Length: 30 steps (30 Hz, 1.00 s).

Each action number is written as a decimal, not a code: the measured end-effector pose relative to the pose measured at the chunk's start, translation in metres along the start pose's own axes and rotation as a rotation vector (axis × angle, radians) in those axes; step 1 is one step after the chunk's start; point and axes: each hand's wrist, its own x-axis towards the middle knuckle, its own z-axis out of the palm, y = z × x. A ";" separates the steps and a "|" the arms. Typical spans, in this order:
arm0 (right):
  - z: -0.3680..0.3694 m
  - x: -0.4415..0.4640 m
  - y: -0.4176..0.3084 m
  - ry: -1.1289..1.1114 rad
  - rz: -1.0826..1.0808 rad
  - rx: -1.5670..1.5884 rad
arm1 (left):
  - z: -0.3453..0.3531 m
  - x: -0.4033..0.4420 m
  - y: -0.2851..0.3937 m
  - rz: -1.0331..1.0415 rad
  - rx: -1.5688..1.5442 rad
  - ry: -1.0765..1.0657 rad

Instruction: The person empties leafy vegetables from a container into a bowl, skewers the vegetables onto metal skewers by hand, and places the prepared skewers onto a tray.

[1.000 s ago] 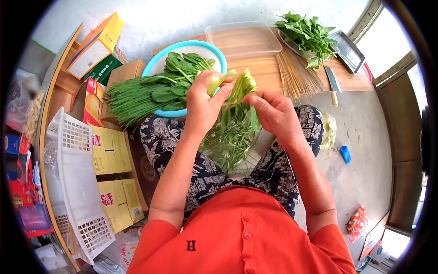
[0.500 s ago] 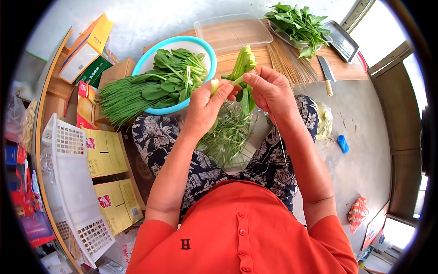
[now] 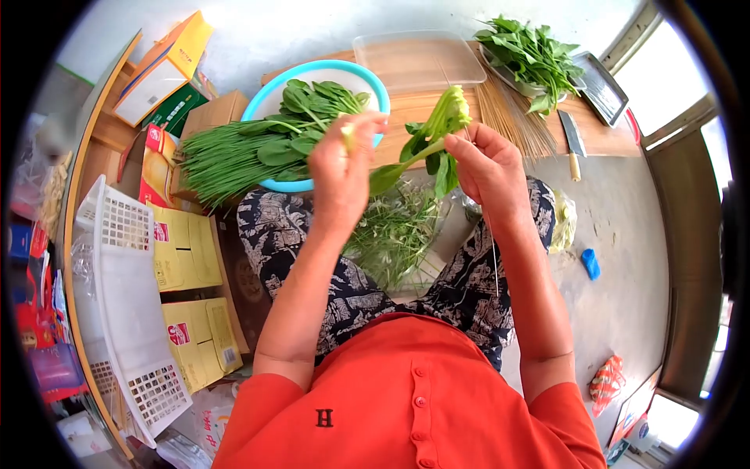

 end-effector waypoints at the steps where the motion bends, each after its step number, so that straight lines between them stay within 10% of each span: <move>1: 0.002 0.000 -0.001 0.011 0.000 -0.017 | 0.006 -0.004 0.002 0.028 -0.077 -0.068; 30: 0.010 -0.053 -0.018 -0.309 0.101 -0.315 | -0.016 0.013 -0.019 -0.582 -0.880 -0.181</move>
